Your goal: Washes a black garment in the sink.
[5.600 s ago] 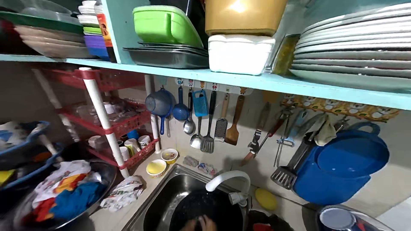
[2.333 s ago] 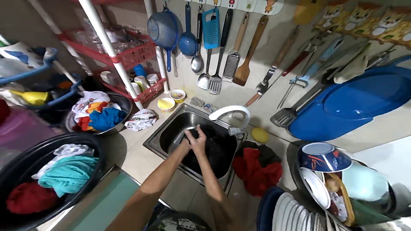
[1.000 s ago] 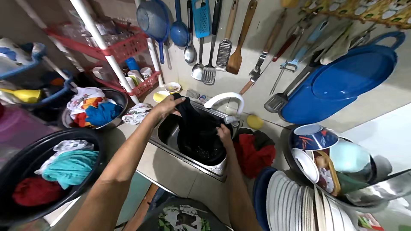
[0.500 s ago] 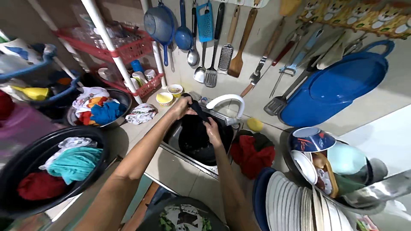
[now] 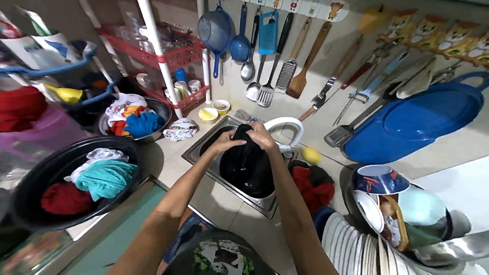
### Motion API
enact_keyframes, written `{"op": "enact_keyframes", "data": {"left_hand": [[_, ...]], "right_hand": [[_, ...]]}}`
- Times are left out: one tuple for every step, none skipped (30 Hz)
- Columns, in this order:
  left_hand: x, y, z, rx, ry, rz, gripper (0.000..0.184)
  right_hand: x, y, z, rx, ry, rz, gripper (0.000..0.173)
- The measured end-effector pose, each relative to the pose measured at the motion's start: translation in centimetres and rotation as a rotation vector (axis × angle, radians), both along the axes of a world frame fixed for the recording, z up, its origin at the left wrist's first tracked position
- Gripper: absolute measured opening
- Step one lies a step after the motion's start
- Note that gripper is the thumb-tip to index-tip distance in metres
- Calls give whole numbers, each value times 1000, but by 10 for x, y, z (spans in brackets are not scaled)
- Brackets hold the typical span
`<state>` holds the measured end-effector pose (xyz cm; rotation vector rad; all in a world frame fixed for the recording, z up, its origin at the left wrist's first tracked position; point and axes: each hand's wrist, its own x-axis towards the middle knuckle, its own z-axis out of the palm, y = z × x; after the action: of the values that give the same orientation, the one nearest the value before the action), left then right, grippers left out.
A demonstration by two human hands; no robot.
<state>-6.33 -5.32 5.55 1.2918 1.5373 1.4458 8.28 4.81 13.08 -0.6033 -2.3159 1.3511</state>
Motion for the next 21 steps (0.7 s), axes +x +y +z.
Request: {"op": "enact_keyframes", "data": {"left_hand": [[1,4,3,22,22,73,50],[1,7,7,15,71,169,58],[-1,7,13,-21,136,258,66],[-3,7,17,-58,195,337,67],[-2,5,19,-100,241,392,63],[2,1,17,-161,254,404,60],[11,-4,11,-250,231,370,66],[22,-8,4,-360,145,301,74],[35,-12,-2,-453,36,229,79],[47,-14,-11,-516,-66,170,83],[56,-14,-18,-543,-170,116,84],[63,-13,-20,-528,-301,69,81],[67,-10,-18,-482,-444,32,75],[70,-7,-11,-425,-549,21,66],[71,-5,-1,-368,-605,14,54],[67,-3,6,-310,-618,12,45],[59,0,11,-261,-588,37,42],[46,3,13,-217,-517,86,41],[32,4,19,-183,-396,158,42],[16,1,29,-159,-248,228,46],[1,-3,44,-145,-83,300,48]], "right_hand": [[2,4,3,-33,16,-42,18],[6,4,8,-111,24,-111,21],[8,4,12,-230,48,-199,24],[10,3,16,-366,92,-288,26],[11,2,18,-519,157,-359,27],[11,3,20,-668,236,-414,25],[11,2,23,-802,320,-459,21],[12,0,27,-902,397,-479,18],[13,-1,30,-972,465,-479,16],[14,-2,33,-1017,515,-466,14],[15,-4,36,-1039,547,-451,14],[16,-6,39,-1048,563,-436,14],[18,-7,40,-1054,573,-427,14],[20,-8,41,-1055,581,-426,15],[24,-9,40,-1051,588,-432,16],[28,-9,38,-1034,589,-445,17],[33,-9,34,-997,567,-456,18],[41,-9,30,-920,516,-475,20],[53,-8,24,-789,434,-489,24],[65,-2,16,-609,326,-509,27],[77,6,9,-444,210,-525,30]]}}
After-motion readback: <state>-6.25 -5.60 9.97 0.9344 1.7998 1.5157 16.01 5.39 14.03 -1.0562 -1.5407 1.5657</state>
